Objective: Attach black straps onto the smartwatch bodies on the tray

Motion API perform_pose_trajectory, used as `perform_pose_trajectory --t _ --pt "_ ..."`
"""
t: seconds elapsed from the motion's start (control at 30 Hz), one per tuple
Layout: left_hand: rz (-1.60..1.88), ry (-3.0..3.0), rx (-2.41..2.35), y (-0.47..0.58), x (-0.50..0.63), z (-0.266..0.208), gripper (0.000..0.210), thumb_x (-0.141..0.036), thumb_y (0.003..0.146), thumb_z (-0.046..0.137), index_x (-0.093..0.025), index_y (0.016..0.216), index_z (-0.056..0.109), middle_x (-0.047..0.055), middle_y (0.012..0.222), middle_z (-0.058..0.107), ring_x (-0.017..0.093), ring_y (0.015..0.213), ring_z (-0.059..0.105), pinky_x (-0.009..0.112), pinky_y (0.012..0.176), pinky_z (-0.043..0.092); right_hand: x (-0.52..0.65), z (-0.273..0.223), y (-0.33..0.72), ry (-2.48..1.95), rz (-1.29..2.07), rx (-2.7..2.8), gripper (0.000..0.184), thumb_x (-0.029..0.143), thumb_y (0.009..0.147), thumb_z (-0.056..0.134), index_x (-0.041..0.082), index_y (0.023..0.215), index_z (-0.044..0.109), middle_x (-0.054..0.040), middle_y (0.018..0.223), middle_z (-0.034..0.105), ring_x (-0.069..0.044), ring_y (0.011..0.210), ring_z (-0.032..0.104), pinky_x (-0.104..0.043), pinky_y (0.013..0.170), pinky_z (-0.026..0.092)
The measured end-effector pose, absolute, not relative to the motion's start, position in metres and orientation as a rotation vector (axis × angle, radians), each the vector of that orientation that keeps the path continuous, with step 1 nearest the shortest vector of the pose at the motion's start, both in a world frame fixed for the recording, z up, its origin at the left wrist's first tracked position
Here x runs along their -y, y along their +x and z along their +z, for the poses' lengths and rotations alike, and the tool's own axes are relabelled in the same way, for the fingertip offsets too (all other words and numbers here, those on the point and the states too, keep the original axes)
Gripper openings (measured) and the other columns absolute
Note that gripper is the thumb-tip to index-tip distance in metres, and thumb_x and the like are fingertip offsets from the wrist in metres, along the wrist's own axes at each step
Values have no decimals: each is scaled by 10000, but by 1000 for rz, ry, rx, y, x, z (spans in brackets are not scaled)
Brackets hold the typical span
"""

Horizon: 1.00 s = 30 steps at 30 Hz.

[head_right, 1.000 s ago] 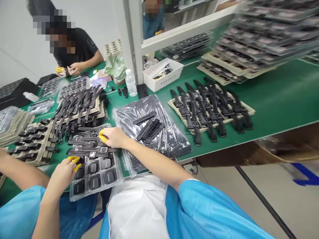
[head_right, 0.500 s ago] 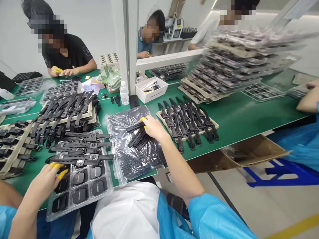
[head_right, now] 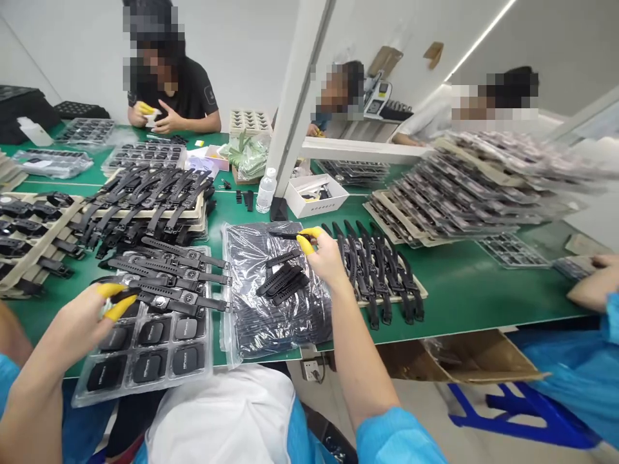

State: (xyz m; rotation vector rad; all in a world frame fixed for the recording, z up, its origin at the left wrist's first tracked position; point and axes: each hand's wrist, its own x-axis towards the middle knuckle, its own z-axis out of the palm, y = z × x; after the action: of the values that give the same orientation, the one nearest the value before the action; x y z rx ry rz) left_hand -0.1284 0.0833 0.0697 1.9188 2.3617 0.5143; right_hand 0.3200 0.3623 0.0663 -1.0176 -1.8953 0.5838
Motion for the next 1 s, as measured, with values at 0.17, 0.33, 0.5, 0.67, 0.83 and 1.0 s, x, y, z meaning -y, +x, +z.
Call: perform_pose_trajectory --t 0.17,0.33,0.5,0.67,0.83,1.0 --pt "757 1836 -2056 -53 -159 105 349 -486 968 505 -209 1159 597 69 961 764 255 822 733 320 723 549 -351 99 230 -799 1065 1343 389 600 852 733 266 953 561 -5 884 678 -171 729 670 -299 630 555" --pt "825 1764 -1988 -22 -205 87 276 -289 984 519 -149 1222 535 136 963 761 277 850 753 352 732 576 -323 90 150 -705 1694 1180 460 623 805 764 269 910 491 97 585 529 -86 412 406 -189 375 304" --pt "962 1812 -1865 -30 -202 53 328 -146 985 444 -134 1301 531 177 1264 709 262 1173 709 414 999 584 -291 52 131 -672 2117 1191 404 511 784 801 224 899 541 71 574 554 -84 411 402 -193 379 294" --pt "891 2067 -1855 -44 -190 72 384 -174 1024 429 -165 1379 577 133 1339 683 246 1264 654 420 1112 543 -297 40 137 -686 2113 1107 359 461 777 801 206 916 590 48 618 594 -95 439 448 -209 396 321" --pt "694 2090 -2091 -74 -140 103 522 -102 963 410 -188 1451 575 103 1400 646 248 1324 596 428 1163 514 -313 40 145 -755 1871 1030 374 478 768 815 230 879 558 52 681 618 -83 503 500 -193 448 385" --pt "423 1979 -2402 -106 -66 85 616 -44 879 422 -150 1471 557 152 1377 616 316 1378 487 518 1206 457 -318 38 153 -863 1688 1112 344 455 778 806 242 871 552 60 676 601 -86 502 503 -202 461 412"
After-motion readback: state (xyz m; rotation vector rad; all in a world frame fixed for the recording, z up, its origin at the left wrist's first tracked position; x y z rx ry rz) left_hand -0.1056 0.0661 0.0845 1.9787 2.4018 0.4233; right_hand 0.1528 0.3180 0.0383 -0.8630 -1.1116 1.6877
